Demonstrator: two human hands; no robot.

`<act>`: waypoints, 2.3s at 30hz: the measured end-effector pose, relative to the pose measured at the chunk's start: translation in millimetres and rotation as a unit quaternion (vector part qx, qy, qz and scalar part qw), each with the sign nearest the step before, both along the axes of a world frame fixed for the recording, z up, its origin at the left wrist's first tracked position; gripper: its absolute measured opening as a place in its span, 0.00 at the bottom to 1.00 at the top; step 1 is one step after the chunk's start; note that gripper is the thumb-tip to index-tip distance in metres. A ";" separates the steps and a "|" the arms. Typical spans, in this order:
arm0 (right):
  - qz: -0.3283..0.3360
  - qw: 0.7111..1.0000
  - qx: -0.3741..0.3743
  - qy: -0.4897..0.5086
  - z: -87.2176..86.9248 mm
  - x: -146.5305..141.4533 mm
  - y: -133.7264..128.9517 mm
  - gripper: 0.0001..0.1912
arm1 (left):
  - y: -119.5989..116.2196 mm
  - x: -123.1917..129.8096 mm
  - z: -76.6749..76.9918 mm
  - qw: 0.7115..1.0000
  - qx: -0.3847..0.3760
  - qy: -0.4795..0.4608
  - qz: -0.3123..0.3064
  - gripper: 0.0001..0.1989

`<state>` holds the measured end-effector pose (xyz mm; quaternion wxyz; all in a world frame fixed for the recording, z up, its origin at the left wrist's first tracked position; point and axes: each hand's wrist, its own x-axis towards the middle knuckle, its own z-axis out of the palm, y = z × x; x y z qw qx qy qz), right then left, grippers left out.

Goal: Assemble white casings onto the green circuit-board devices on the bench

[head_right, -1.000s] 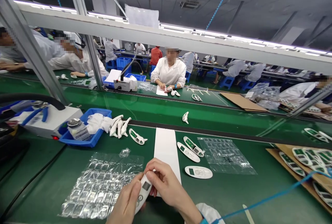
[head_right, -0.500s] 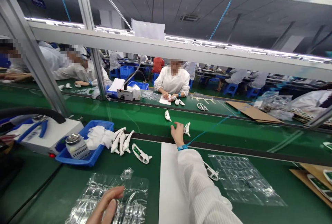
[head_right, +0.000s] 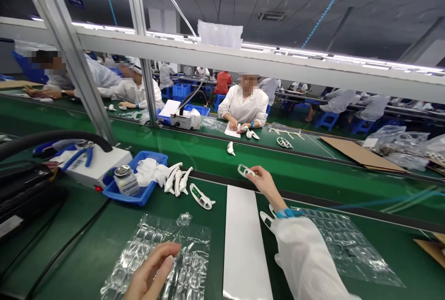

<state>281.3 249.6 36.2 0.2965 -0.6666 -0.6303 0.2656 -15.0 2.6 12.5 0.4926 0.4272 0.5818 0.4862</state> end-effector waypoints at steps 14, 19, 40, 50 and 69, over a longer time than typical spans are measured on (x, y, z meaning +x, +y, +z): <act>0.317 0.912 -0.022 0.260 -10.2 -139.8 -210.7 0.14 | -40.3 18.2 -14.8 0.922 -0.179 -0.329 -0.103 0.38; 0.320 0.920 -0.024 0.225 -12.5 -150.9 -227.6 0.10 | -53.0 9.9 -16.3 0.942 -0.169 -0.290 0.011 0.34; 0.391 0.905 0.002 0.167 -14.2 -205.3 -218.1 0.07 | -52.6 -23.8 -14.1 0.920 -0.155 -0.347 0.095 0.32; 0.423 0.900 0.053 0.094 -19.3 -201.6 -227.9 0.08 | -55.0 -24.1 -27.8 0.967 -0.122 -0.214 0.065 0.32; 0.245 0.954 0.140 -0.104 -72.7 -199.1 -120.8 0.06 | -59.1 -41.3 -38.1 0.924 -0.170 -0.336 0.064 0.33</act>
